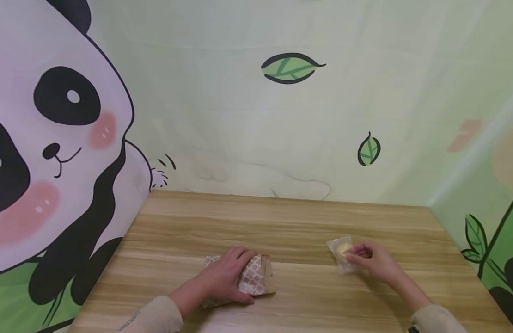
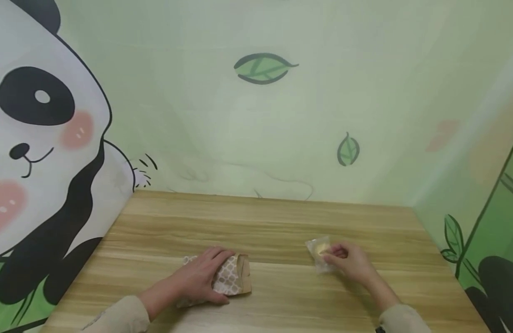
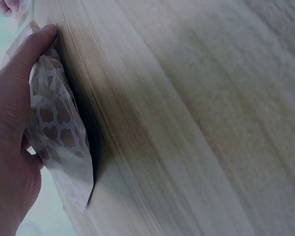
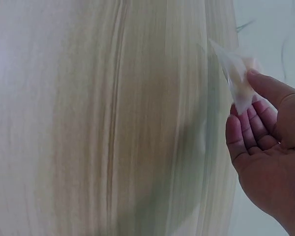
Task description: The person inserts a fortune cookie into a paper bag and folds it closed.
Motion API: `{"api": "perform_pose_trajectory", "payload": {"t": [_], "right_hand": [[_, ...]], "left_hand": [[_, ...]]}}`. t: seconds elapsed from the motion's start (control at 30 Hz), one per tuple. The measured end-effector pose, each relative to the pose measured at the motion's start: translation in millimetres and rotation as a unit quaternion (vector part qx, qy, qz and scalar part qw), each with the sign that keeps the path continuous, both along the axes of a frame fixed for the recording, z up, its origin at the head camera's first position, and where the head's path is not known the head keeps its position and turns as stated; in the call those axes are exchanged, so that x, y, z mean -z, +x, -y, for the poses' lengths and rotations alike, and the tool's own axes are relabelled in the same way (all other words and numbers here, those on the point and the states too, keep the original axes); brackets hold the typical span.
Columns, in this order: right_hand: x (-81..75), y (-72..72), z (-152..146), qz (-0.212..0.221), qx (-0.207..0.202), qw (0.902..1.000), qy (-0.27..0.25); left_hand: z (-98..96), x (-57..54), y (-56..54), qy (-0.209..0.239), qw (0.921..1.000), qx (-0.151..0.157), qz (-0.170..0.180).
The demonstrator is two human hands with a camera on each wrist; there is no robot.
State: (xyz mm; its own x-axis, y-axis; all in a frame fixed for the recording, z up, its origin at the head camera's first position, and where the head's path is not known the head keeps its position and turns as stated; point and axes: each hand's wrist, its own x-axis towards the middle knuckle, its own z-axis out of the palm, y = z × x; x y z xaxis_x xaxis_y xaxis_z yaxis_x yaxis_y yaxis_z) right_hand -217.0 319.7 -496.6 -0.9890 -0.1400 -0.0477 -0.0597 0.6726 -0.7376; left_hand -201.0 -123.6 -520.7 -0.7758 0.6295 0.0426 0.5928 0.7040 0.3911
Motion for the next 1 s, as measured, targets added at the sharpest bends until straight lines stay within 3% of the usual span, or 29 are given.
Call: {"api": "perform_pose_trajectory", "payload": {"t": [0.23, 0.4, 0.67, 0.8, 1.0], "right_hand": [[4.4, -0.8, 5, -0.022, -0.030, 0.9986, -0.036], [-4.7, 1.6, 24, 0.011, -0.026, 0.9968, -0.075], [-5.8, 5.7, 75, 0.066, -0.092, 0.9769, -0.182], [-0.2, 6.9, 100, 0.072, -0.121, 0.9714, -0.191], [7.3, 3.9, 126, 0.036, -0.151, 0.9747, -0.161]], "left_hand": [[-1.5, -3.2, 0.0, 0.002, 1.0000, 0.003, -0.001], [-1.8, -3.1, -0.2, 0.002, 1.0000, 0.002, -0.002], [-0.4, -2.1, -0.2, 0.003, 1.0000, -0.004, 0.000], [-1.1, -1.7, -0.2, 0.008, 0.9999, 0.000, -0.007], [-1.2, -2.4, 0.2, 0.007, 0.9999, 0.001, -0.012]]}}
